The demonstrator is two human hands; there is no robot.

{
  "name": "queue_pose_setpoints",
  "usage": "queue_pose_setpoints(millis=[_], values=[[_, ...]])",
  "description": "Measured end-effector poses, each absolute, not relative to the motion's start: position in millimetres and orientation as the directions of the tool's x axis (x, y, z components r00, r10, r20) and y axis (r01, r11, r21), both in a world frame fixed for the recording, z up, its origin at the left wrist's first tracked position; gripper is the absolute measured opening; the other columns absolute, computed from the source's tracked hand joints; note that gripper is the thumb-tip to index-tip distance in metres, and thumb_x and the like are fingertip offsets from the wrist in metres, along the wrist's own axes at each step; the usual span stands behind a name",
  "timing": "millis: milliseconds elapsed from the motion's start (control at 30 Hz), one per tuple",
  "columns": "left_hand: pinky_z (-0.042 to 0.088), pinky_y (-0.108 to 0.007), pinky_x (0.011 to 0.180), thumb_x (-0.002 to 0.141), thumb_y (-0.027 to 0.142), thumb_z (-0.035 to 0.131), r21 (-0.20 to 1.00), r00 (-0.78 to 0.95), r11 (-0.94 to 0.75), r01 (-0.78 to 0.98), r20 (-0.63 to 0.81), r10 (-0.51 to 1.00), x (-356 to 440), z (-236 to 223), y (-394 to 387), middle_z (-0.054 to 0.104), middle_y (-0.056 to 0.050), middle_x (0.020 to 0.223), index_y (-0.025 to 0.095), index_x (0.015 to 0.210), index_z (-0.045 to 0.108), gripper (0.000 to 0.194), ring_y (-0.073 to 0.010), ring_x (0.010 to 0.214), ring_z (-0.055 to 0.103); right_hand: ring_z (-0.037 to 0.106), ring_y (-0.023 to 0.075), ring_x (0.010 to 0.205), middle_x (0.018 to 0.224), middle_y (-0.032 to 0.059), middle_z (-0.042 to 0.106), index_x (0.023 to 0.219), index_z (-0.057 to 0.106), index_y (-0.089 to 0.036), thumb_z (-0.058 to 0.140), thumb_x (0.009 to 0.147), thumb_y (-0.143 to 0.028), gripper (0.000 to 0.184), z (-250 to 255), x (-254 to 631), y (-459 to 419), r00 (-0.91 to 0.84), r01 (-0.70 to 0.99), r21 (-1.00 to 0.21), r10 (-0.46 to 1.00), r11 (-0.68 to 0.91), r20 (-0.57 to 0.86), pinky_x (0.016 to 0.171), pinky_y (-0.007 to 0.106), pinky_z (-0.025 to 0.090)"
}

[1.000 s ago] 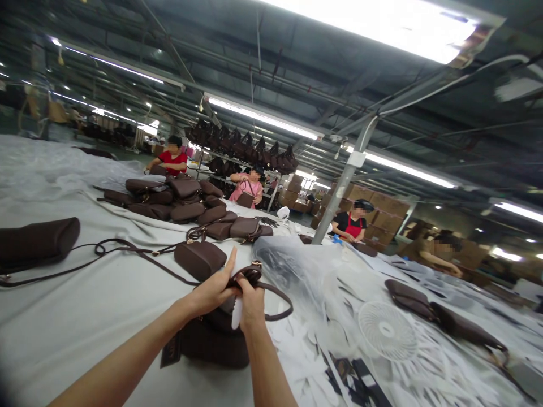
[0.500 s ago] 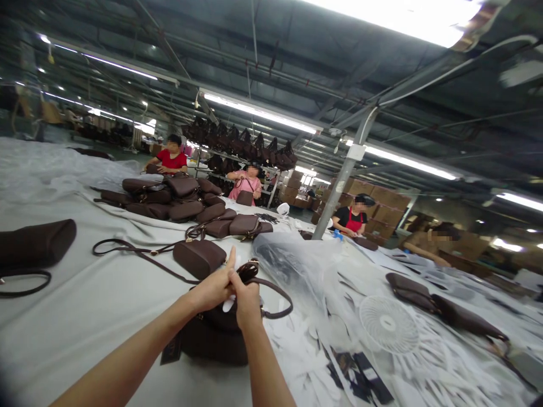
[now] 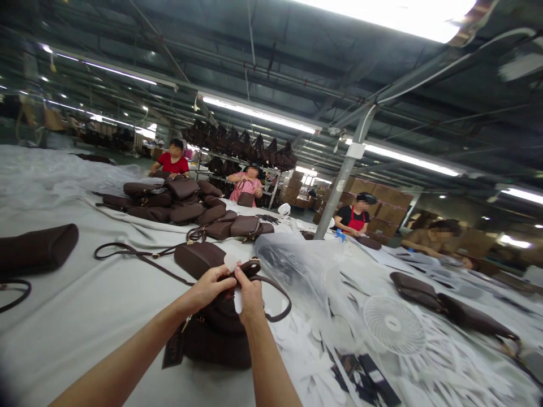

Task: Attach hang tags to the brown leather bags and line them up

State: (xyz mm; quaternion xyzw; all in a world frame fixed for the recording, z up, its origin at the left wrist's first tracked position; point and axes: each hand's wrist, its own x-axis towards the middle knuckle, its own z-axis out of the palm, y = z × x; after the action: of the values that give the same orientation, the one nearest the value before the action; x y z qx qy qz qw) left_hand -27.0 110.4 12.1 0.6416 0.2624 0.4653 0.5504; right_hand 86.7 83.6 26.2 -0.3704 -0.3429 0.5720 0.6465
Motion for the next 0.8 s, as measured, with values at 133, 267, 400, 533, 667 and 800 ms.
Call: queue_pose_setpoints(millis=[133, 267, 400, 533, 667, 800], values=[[0.033, -0.021, 0.049, 0.077, 0.047, 0.063, 0.948, 0.399, -0.276, -0.157, 0.317, 0.861, -23.5, 15.1, 113.3, 0.052, 0.003, 0.062, 0.008, 0.111, 0.065, 0.051, -0.0090, 0.051, 0.042, 0.068, 0.0228, 0.065, 0.073, 0.0051, 0.072, 0.092, 0.068, -0.013, 0.086, 0.053, -0.039, 0.050, 31.4, 84.2, 81.1, 0.143, -0.466, -0.882, 0.990, 0.071, 0.005, 0.055, 0.031, 0.054], [0.029, -0.020, 0.049, 0.075, 0.050, 0.064, 0.951, 0.385, -0.235, -0.199, 0.296, 0.874, -22.5, 19.0, 114.0, 0.050, 0.003, 0.061, 0.010, 0.093, 0.068, 0.044, -0.0076, 0.052, 0.038, 0.070, 0.0247, 0.077, 0.077, 0.0052, 0.073, 0.089, 0.068, -0.015, 0.083, 0.058, -0.039, 0.042, 37.3, 87.3, 71.2, 0.066, -0.455, -0.883, 0.993, 0.118, 0.099, 0.065, 0.033, 0.057], [0.026, -0.020, 0.048, 0.074, 0.048, 0.062, 0.966, 0.389, -0.216, -0.143, 0.255, 0.885, -25.0, 20.8, 114.1, 0.048, 0.004, 0.054, 0.011, 0.077, 0.063, 0.037, -0.0076, 0.049, 0.039, 0.070, 0.0231, 0.086, 0.088, 0.0048, 0.073, 0.101, 0.065, -0.017, 0.081, 0.060, -0.032, 0.046, 41.8, 99.8, 51.5, -0.013, -0.398, -0.914, 0.996, 0.075, 0.087, 0.074, 0.033, 0.058], [0.027, -0.020, 0.049, 0.073, 0.047, 0.062, 0.980, 0.427, -0.147, -0.136, 0.192, 0.884, -28.0, 18.7, 116.7, 0.051, 0.004, 0.057, 0.012, 0.082, 0.062, 0.036, -0.0081, 0.050, 0.043, 0.070, 0.0235, 0.090, 0.098, 0.0065, 0.072, 0.125, 0.054, -0.020, 0.081, 0.063, -0.035, 0.069, 34.3, 113.6, 33.2, -0.016, -0.161, -0.986, 0.998, 0.049, 0.053, 0.081, 0.039, 0.057], [0.028, -0.020, 0.049, 0.074, 0.045, 0.062, 0.986, 0.491, -0.119, -0.119, 0.163, 0.856, -27.6, 16.5, 118.6, 0.050, 0.004, 0.057, 0.013, 0.081, 0.059, 0.033, -0.0079, 0.050, 0.043, 0.067, 0.0243, 0.100, 0.108, 0.0053, 0.071, 0.114, 0.065, -0.023, 0.081, 0.063, -0.026, 0.054, 23.3, 122.2, 30.2, -0.078, 0.016, -0.962, 0.959, 0.273, 0.271, 0.091, 0.038, 0.054], [0.029, -0.021, 0.049, 0.074, 0.041, 0.062, 0.983, 0.525, -0.167, -0.080, 0.184, 0.831, -26.5, 21.4, 113.6, 0.047, 0.005, 0.057, 0.014, 0.073, 0.057, 0.027, -0.0075, 0.051, 0.039, 0.067, 0.0220, 0.083, 0.096, 0.0052, 0.070, 0.099, 0.074, -0.025, 0.064, 0.080, -0.031, 0.023, 28.6, 128.8, 35.9, -0.054, 0.281, -0.856, 0.898, 0.433, 0.436, 0.071, 0.034, 0.057]])
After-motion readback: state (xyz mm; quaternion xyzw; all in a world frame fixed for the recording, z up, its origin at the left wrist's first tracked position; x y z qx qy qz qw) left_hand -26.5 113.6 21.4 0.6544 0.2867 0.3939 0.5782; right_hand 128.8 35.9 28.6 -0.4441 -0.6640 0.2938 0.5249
